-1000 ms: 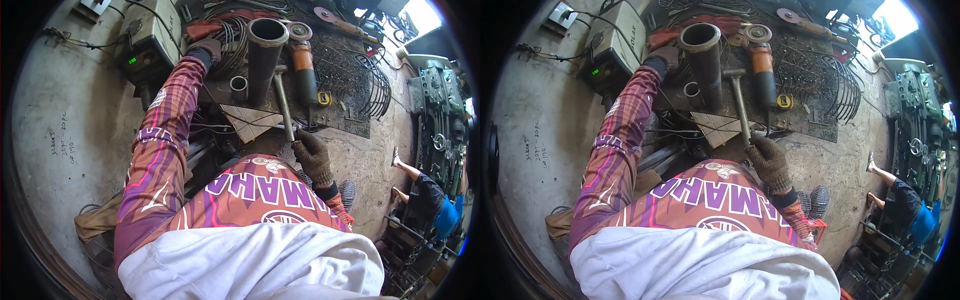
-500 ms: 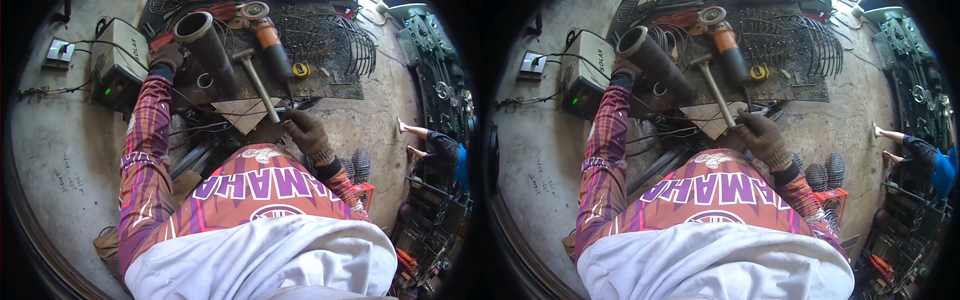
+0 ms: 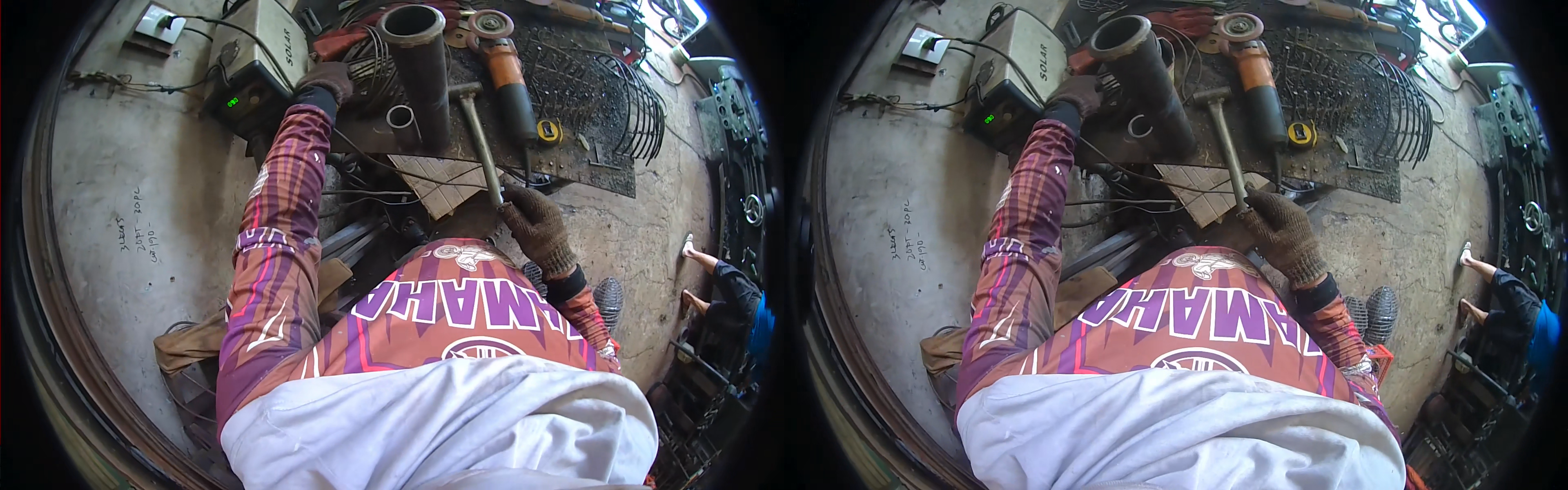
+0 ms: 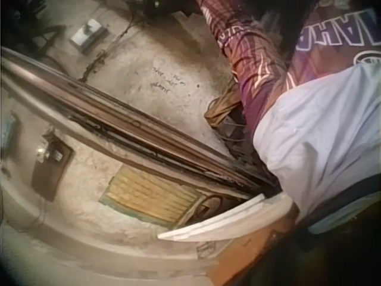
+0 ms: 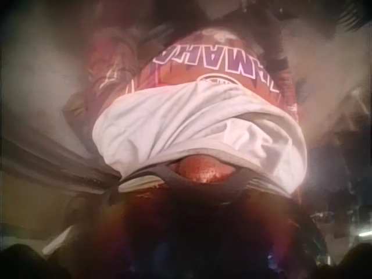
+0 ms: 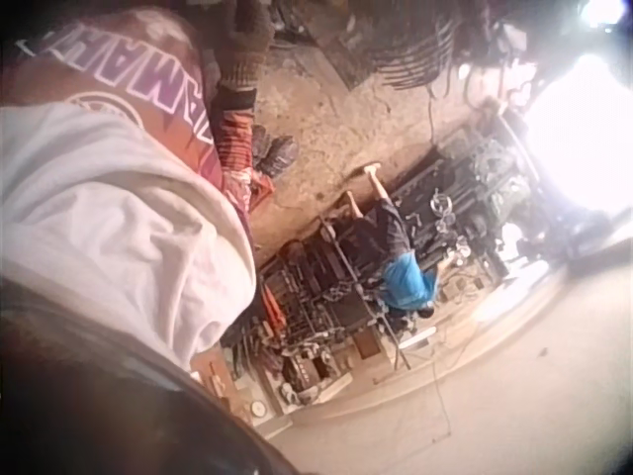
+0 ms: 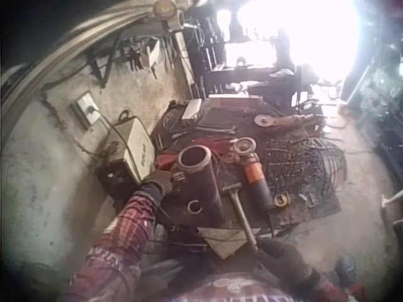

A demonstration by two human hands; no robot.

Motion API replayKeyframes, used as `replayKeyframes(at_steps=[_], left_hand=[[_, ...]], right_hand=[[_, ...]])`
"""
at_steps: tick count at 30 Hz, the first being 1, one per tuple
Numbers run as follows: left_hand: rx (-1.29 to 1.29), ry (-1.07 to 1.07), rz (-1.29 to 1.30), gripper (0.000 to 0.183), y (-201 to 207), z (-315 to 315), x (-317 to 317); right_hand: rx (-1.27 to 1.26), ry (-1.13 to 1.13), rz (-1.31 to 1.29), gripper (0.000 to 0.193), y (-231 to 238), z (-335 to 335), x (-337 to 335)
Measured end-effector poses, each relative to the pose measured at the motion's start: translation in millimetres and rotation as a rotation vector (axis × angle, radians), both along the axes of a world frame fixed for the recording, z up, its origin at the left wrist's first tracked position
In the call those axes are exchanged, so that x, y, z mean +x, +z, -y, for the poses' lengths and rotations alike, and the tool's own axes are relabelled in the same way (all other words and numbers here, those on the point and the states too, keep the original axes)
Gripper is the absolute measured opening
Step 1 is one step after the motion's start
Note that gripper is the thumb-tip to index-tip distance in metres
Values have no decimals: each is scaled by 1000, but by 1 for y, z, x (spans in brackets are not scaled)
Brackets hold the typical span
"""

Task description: The person aligns a smaller pipe section against a larger vertical pipe, hammers it into position, and secures it with wire.

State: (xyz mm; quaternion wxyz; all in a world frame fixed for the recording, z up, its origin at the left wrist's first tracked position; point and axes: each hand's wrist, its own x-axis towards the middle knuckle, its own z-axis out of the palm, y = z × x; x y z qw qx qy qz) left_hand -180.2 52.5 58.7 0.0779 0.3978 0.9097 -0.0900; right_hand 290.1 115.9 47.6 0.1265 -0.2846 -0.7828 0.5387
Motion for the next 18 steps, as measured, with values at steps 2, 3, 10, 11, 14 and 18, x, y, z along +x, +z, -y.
replayKeyframes(at_steps=[2, 3, 10, 11, 14, 18], left_hand=[[-82, -74, 32, 39, -7, -1, -3], [-124, -114, 49, 39, -9, -2, -4], [-109, -101, 50, 41, -34, -14, -30], [-129, -126, 46, 41, -37, -17, -31], [-194, -191, 46, 42, -29, -23, -22], [-236, -191, 46, 42, -11, -15, -21]], right_hand=[[60, 30, -20, 37, 3, -1, -2], [88, 43, -29, 37, 5, -1, -3], [43, 4, -90, 34, -9, 8, 2], [54, 3, -87, 34, -12, 8, 2], [26, -20, -68, 34, -16, 7, 3], [-68, -47, -36, 37, -9, 6, 0]])
